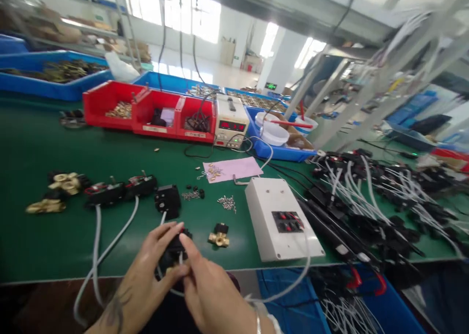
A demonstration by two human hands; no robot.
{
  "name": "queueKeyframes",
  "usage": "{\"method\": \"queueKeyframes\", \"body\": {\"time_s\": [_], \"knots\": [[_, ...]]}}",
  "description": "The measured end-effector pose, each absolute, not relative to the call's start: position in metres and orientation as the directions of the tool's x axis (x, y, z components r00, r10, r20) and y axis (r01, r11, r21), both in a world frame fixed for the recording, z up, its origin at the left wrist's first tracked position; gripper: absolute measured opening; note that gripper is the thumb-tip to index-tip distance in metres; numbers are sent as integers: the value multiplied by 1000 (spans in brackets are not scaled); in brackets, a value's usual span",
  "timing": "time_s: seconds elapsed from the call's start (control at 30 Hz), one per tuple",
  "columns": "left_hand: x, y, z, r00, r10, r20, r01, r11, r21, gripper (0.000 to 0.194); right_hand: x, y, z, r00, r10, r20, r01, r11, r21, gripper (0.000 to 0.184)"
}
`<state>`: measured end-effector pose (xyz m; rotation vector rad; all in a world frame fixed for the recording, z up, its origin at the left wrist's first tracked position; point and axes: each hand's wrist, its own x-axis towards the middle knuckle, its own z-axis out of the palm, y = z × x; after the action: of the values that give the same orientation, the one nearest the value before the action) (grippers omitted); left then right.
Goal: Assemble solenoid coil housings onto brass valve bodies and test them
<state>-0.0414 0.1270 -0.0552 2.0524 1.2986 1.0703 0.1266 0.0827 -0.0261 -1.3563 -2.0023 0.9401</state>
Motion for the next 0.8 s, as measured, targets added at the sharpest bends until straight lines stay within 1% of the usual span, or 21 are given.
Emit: {"method": "queueKeyframes", "body": {"time_s": [0.07, 0.13, 0.23, 0.3, 0.37, 0.43, 0.5, 0.53, 0.6, 0.67, 0.73, 0.8], "knots": [[-30, 128, -51, 193, 903, 384, 543, -424, 725, 39, 139, 88, -23, -391, 920, 15, 564, 253, -786, 63], [-22, 130, -48, 142, 899, 415, 598, -412, 688, 35, 146, 93, -27, -391, 920, -22, 581, 228, -781, 61], [-35, 135, -40, 85, 883, 462, 688, -387, 613, 30, 140, 94, -41, -297, 954, -40, 552, 138, -823, 59], [-66, 140, -28, 1, 875, 484, 753, -319, 576, 31, 127, 88, -48, -194, 980, -48, 435, 43, -900, 58], [-114, 151, -16, -166, 854, 493, 814, -164, 557, 33, 110, 82, -51, -83, 994, -68, 250, -45, -967, 55], [-169, 170, -9, -332, 813, 479, 849, 36, 528, 37, 96, 78, -50, -3, 996, -93, 82, -92, -992, 52], [-216, 190, -11, -442, 788, 429, 846, 206, 492, 34, 88, 75, -50, 40, 994, -97, 3, -97, -995, 51], [-234, 199, -14, -461, 801, 383, 842, 258, 473, 31, 87, 74, -52, 50, 995, -88, 2, -88, -996, 51], [-257, 211, -24, -492, 815, 304, 832, 339, 439, 25, 90, 68, -58, 66, 997, -45, 73, -50, -996, 54], [-267, 215, -32, -522, 818, 241, 817, 398, 418, 22, 101, 60, -69, 76, 997, 21, 199, 5, -980, 56], [-268, 216, -34, -577, 791, 204, 783, 464, 414, 21, 118, 50, -81, 82, 994, 77, 347, 44, -937, 56], [-264, 213, -28, -634, 753, 176, 735, 515, 441, 24, 138, 40, -90, 36, 993, 110, 501, 77, -862, 49]]}}
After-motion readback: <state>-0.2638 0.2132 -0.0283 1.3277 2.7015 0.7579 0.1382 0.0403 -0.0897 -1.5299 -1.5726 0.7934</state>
